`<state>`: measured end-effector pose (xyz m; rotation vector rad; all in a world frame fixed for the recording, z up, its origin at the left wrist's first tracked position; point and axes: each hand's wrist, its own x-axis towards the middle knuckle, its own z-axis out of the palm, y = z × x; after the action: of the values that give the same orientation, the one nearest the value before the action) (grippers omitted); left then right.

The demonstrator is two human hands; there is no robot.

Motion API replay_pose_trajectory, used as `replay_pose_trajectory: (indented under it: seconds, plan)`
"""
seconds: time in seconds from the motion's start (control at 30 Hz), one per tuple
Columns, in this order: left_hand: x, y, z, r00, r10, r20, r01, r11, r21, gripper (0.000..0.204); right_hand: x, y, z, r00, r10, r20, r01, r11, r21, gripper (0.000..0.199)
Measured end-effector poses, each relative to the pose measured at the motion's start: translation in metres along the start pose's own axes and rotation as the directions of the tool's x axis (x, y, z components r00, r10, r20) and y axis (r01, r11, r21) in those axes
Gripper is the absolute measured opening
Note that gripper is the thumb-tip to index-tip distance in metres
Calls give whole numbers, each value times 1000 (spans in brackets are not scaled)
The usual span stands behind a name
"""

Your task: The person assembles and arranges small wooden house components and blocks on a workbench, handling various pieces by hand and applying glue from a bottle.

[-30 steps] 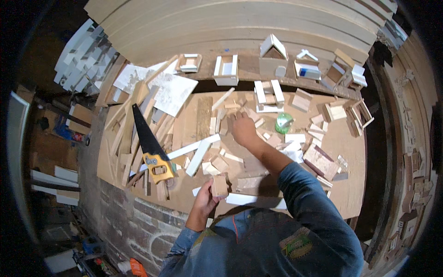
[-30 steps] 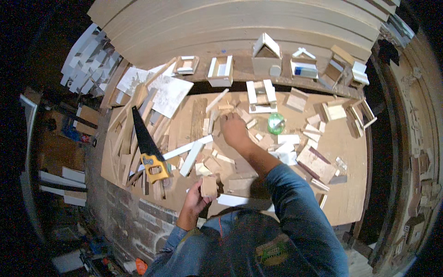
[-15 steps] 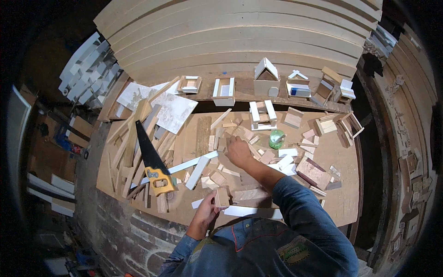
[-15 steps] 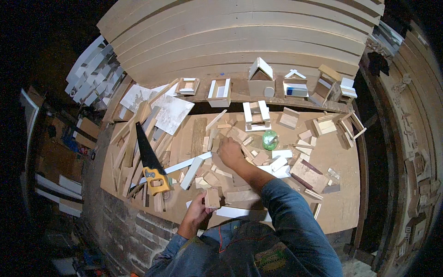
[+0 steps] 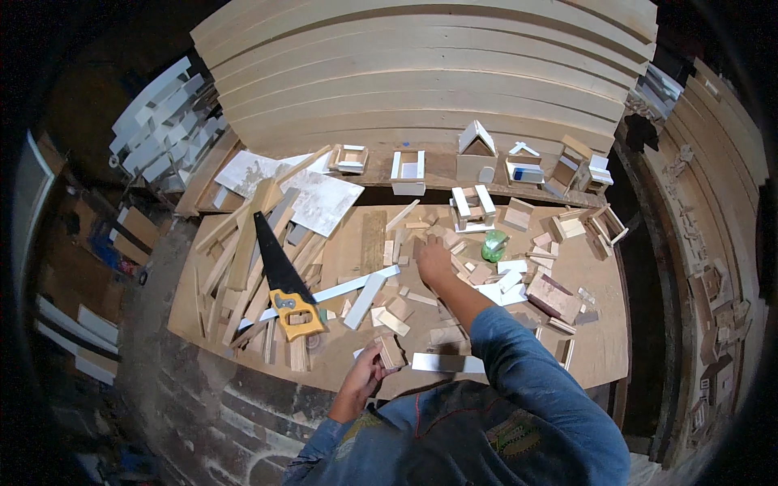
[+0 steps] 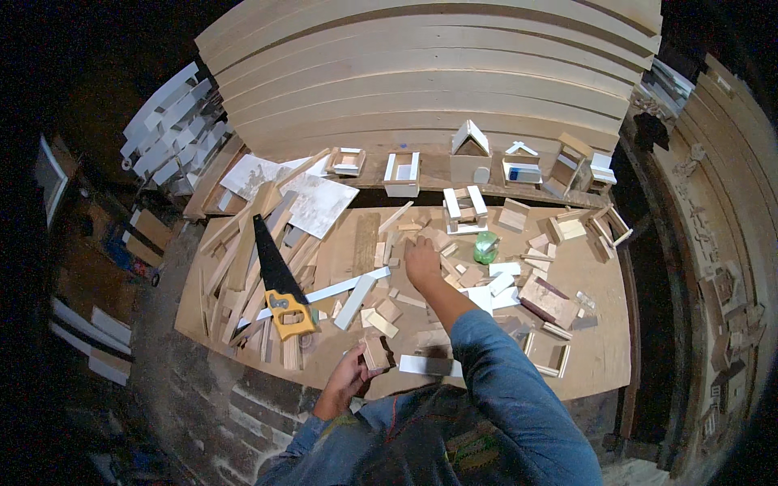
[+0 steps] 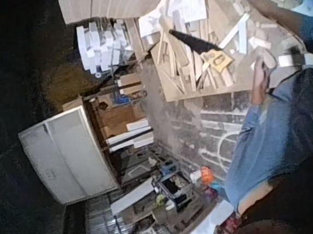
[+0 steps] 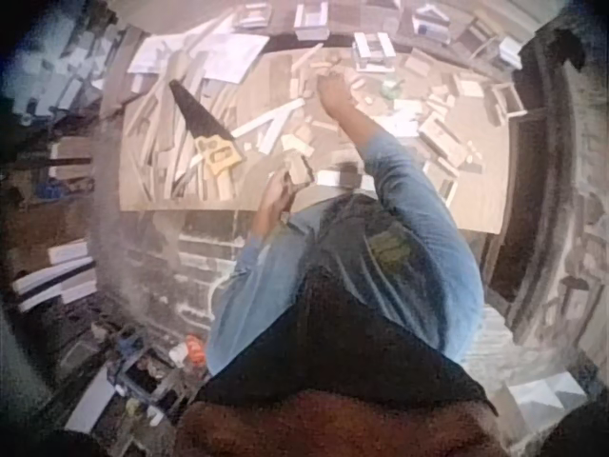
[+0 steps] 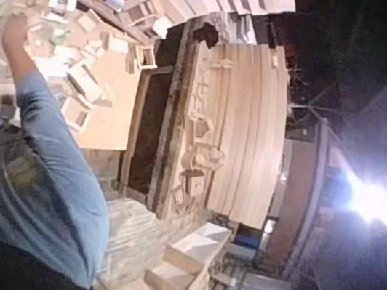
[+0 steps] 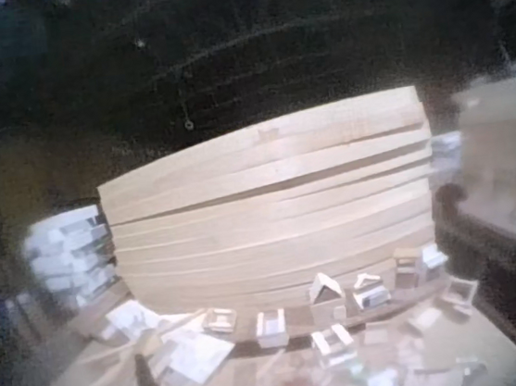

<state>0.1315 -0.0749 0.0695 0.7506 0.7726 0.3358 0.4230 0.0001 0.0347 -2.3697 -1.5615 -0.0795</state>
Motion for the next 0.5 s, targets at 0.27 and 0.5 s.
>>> replay_pose_trajectory:
  seconds: [0.27, 0.5]
  plan:
    - [-10, 12, -41, 991, 19, 130, -25, 999, 42, 42, -33, 0, -5, 996, 85, 26, -88, 989, 120, 25]
    - [6, 2, -89, 983, 124, 137, -149, 970, 191, 51, -72, -24, -36, 971, 236, 27, -234, 934, 268, 35]
